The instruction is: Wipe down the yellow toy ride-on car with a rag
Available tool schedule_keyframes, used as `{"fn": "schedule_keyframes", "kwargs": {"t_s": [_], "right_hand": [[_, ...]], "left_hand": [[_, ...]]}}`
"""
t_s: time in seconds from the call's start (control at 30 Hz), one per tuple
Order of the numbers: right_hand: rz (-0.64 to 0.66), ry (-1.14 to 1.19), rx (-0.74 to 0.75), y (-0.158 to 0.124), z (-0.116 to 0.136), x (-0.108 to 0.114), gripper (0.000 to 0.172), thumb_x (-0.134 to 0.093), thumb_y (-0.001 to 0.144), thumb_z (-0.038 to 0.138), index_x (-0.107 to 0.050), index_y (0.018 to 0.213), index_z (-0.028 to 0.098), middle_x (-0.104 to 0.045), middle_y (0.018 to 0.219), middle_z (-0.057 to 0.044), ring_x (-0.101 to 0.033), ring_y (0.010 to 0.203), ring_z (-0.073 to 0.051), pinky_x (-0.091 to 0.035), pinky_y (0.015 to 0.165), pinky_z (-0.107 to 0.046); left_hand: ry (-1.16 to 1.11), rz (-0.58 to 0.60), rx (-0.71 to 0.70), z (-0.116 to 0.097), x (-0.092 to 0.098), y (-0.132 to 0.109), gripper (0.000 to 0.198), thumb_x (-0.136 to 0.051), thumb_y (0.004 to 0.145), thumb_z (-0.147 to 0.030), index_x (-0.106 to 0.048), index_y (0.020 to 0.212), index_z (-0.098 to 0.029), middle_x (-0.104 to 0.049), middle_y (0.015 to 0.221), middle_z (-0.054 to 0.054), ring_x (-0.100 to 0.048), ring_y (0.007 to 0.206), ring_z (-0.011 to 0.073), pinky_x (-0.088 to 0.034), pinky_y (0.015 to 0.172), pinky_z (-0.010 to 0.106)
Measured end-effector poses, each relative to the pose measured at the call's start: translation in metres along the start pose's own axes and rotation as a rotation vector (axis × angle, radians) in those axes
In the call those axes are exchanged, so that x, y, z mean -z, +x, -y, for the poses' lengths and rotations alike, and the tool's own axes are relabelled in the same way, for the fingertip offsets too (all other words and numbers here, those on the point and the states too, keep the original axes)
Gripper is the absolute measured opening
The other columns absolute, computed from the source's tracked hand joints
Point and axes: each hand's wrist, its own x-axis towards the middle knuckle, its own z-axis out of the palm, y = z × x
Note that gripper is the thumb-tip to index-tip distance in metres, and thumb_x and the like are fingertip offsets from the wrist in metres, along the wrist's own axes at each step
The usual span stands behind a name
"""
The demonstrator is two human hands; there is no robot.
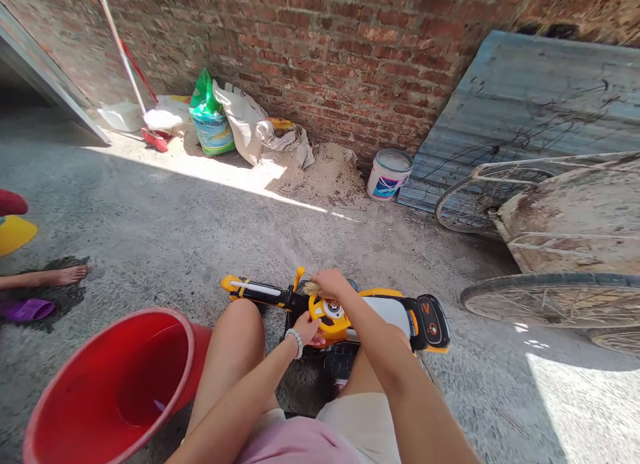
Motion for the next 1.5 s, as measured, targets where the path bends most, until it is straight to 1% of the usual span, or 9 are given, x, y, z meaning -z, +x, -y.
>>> {"fn": "schedule_keyframes", "kwargs": {"t_s": [0.17,0.33,0.47,0.67,0.8,0.97,1.1,1.3,1.5], "right_hand": [[-0.074,0.124,-0.276,-0.03,-0.038,-0.014,0.038,-0.052,0.092,0.022,-0.065,0.128,0.021,-0.072,0.126,-0.01,-0.067,0.11,-0.024,-0.045,0.083,-0.028],[-0.319,0.408,-0.663,-0.067,-0.021,-0.055,0.036,-0.045,0.097,0.029,-0.06,0.128,0.018,-0.071,0.125,-0.013,-0.066,0.112,-0.024,-0.044,0.085,-0.029],[-0.3,0.538,-0.77,-0.094,0.001,-0.076,0.041,-0.044,0.098,0.031,-0.057,0.135,0.016,-0.071,0.126,-0.015,-0.067,0.115,-0.026,-0.047,0.088,-0.032],[-0.205,0.69,-0.577,-0.121,0.043,-0.103,0.051,-0.05,0.092,0.028,-0.057,0.142,0.018,-0.075,0.121,-0.013,-0.069,0.114,-0.027,-0.05,0.096,-0.036],[-0.275,0.704,-0.432,-0.125,0.056,-0.096,0.061,-0.053,0.091,0.026,-0.051,0.152,0.025,-0.066,0.143,-0.008,-0.064,0.126,-0.024,-0.049,0.103,-0.034],[-0.315,0.245,-0.543,-0.108,0.03,-0.04,0.057,-0.049,0.101,0.032,-0.045,0.158,0.033,-0.055,0.146,-0.014,-0.066,0.114,-0.025,-0.05,0.093,-0.034],[-0.206,-0.098,-0.288,-0.075,0.004,-0.008,0.04,-0.052,0.1,0.022,-0.068,0.135,0.036,-0.048,0.151,-0.014,-0.051,0.129,-0.031,-0.043,0.102,-0.042],[-0.069,-0.198,0.061,-0.045,-0.017,-0.004,0.035,-0.045,0.103,0.022,-0.076,0.118,0.032,-0.056,0.14,-0.013,-0.049,0.126,-0.031,-0.038,0.107,-0.044],[0.041,-0.164,-0.188,-0.061,-0.027,-0.015,0.048,-0.055,0.097,0.02,-0.06,0.144,0.032,-0.059,0.133,-0.018,-0.062,0.115,-0.032,-0.047,0.097,-0.045]], "left_hand": [[-0.146,0.048,0.045,0.0,-0.002,-0.002,0.021,-0.057,0.104,-0.025,-0.052,0.121,-0.016,-0.073,0.072,0.005,-0.071,0.053,0.0141,-0.059,0.061,0.025],[-0.286,0.021,0.022,0.002,-0.006,-0.004,0.027,-0.065,0.099,-0.028,-0.053,0.12,-0.017,-0.076,0.083,0.007,-0.076,0.061,0.018,-0.06,0.061,0.025],[-0.306,0.015,-0.012,0.002,-0.006,-0.009,0.02,-0.06,0.101,-0.022,-0.053,0.12,-0.017,-0.077,0.085,0.007,-0.078,0.066,0.0199,-0.061,0.063,0.027],[-0.188,-0.062,-0.103,0.009,-0.004,-0.001,0.025,-0.073,0.093,-0.035,-0.061,0.108,-0.019,-0.073,0.075,0.003,-0.074,0.066,0.0192,-0.059,0.062,0.027],[-0.153,-0.078,-0.107,0.009,-0.003,0.002,0.025,-0.076,0.091,-0.036,-0.061,0.103,-0.02,-0.069,0.071,0.0,-0.07,0.061,0.0158,-0.055,0.059,0.025],[-0.184,0.01,0.012,0.001,-0.004,-0.005,0.01,-0.056,0.102,-0.024,-0.056,0.111,-0.02,-0.071,0.075,0.0,-0.072,0.062,0.0145,-0.056,0.064,0.024],[-0.171,0.024,0.011,0.0,-0.004,-0.008,0.01,-0.058,0.101,-0.025,-0.056,0.109,-0.02,-0.074,0.078,0.002,-0.075,0.067,0.016,-0.056,0.068,0.024],[-0.174,0.024,0.001,0.003,-0.003,-0.005,0.015,-0.066,0.099,-0.028,-0.055,0.105,-0.02,-0.074,0.082,0.002,-0.075,0.066,0.0141,-0.056,0.069,0.023],[-0.222,0.041,0.031,0.001,-0.005,-0.007,0.013,-0.057,0.104,-0.028,-0.053,0.112,-0.019,-0.075,0.082,0.005,-0.075,0.063,0.0141,-0.06,0.068,0.025]]}}
